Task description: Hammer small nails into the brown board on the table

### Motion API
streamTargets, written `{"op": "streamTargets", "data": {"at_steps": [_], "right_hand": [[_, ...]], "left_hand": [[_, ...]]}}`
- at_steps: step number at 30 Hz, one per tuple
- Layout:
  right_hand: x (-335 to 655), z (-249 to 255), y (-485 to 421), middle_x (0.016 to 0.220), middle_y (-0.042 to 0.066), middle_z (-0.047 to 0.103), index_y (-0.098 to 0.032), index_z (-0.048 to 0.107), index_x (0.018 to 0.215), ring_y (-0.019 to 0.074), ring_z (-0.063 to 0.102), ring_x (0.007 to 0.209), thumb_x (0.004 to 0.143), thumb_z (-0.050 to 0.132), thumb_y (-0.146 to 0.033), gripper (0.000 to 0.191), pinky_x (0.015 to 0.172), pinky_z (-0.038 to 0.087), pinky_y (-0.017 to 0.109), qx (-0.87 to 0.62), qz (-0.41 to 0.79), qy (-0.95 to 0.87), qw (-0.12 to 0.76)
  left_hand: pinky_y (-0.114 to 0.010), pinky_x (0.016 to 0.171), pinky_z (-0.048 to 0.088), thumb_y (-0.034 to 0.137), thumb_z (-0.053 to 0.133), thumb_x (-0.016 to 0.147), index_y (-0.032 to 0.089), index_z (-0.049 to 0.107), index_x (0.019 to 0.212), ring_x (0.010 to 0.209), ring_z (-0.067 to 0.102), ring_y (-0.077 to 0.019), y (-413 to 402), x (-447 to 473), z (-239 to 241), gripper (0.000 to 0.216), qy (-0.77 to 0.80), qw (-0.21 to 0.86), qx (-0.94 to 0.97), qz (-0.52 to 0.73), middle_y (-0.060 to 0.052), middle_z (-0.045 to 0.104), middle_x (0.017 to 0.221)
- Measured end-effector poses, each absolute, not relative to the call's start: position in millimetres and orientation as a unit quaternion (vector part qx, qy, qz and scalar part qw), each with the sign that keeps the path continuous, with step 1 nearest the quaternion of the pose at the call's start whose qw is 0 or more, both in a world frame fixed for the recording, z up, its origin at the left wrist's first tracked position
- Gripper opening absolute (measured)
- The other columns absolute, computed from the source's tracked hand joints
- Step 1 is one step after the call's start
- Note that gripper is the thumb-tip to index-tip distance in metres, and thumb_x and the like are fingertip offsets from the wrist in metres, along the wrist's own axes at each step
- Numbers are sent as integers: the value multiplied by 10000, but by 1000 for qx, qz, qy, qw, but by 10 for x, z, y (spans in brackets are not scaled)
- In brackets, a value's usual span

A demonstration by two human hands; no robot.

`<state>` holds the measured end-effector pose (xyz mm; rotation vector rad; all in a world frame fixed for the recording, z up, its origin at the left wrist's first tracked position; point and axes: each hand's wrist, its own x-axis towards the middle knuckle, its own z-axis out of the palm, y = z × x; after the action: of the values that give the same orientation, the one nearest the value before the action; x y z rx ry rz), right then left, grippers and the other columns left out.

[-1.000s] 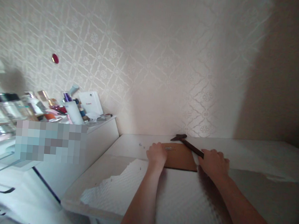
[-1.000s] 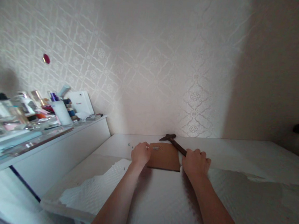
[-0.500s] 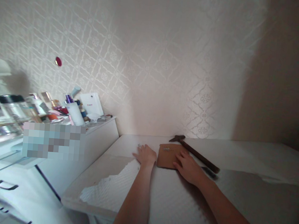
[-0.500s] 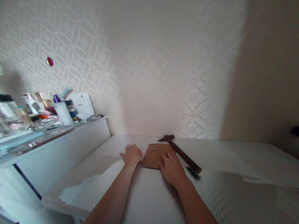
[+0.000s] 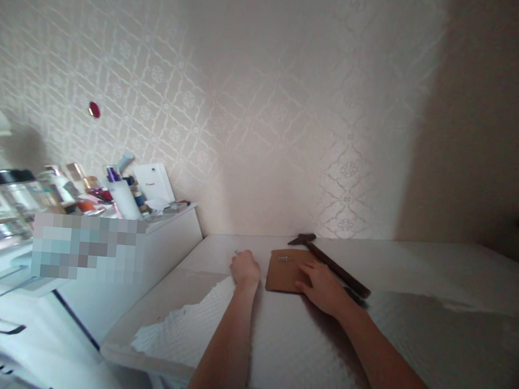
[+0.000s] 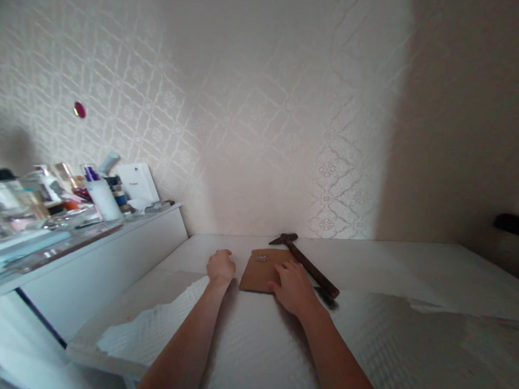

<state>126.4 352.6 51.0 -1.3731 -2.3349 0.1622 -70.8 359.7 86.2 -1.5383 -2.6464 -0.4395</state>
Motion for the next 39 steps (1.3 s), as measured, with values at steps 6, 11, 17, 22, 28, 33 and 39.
{"op": "streamTargets", "data": {"at_steps": [6, 11, 17, 22, 28, 33, 39], "right_hand": [[1346, 615, 3516, 1291, 162, 586, -120, 594, 1257, 313, 473, 1253, 917, 425, -265, 406, 1077, 309, 479, -603, -29, -763, 232], [1458, 685, 3491, 1154, 144, 652, -185, 635, 1197, 311, 580, 1096, 894, 362, -143, 410, 936, 409, 466, -697, -27, -692, 187], [1555, 746, 3506, 1138, 151, 661, -208, 618, 1234, 280, 635, 1004, 902, 281, -101, 485, 796, 456, 389, -710, -8, -683, 170], [1651, 739, 3568, 1104, 157, 680, -197, 635, 1217, 274, 660, 972, 890, 294, -89, 485, 782, 462, 374, -719, -9, -669, 190], [1742, 655, 3642, 1087, 150, 693, -196, 649, 1197, 261, 668, 971, 874, 307, -75, 486, 796, 480, 360, -719, -15, -664, 202], [1640, 586, 3699, 1235, 157, 634, -135, 601, 1258, 278, 615, 1099, 869, 344, -95, 468, 991, 430, 429, -653, -21, -711, 260], [1401, 418, 3721, 1420, 150, 482, -136, 478, 1376, 286, 406, 1338, 894, 455, -221, 490, 1099, 316, 508, -513, 69, -815, 262]], "left_hand": [[-365, 905, 482, 122, 439, 875, 202, 667, 1100, 1139, 586, -253, 3588, -707, 889, 330, -872, 10, -467, -147, -112, 663, 1167], [-390, 917, 467, 147, 410, 898, 189, 665, 1083, 1154, 577, -267, 3578, -694, 904, 318, -871, 2, -468, -147, -125, 659, 1175], [-412, 930, 446, 145, 403, 898, 181, 670, 1071, 1155, 577, -276, 3560, -687, 913, 320, -871, -11, -469, -147, -142, 665, 1162], [-417, 921, 444, 167, 409, 905, 184, 671, 1076, 1140, 589, -278, 3574, -683, 908, 313, -867, -20, -474, -156, -150, 669, 1153], [-352, 884, 461, 201, 471, 906, 195, 689, 1032, 1108, 609, -255, 3632, -664, 898, 251, -823, -46, -525, -213, -116, 689, 1127], [-256, 868, 459, 184, 531, 880, 181, 710, 989, 1007, 651, -190, 3708, -604, 864, 210, -755, -71, -599, -258, -84, 725, 1022], [-234, 818, 472, 151, 562, 858, 183, 715, 932, 915, 662, -160, 3712, -534, 865, 174, -702, -93, -645, -288, -55, 734, 989]]}}
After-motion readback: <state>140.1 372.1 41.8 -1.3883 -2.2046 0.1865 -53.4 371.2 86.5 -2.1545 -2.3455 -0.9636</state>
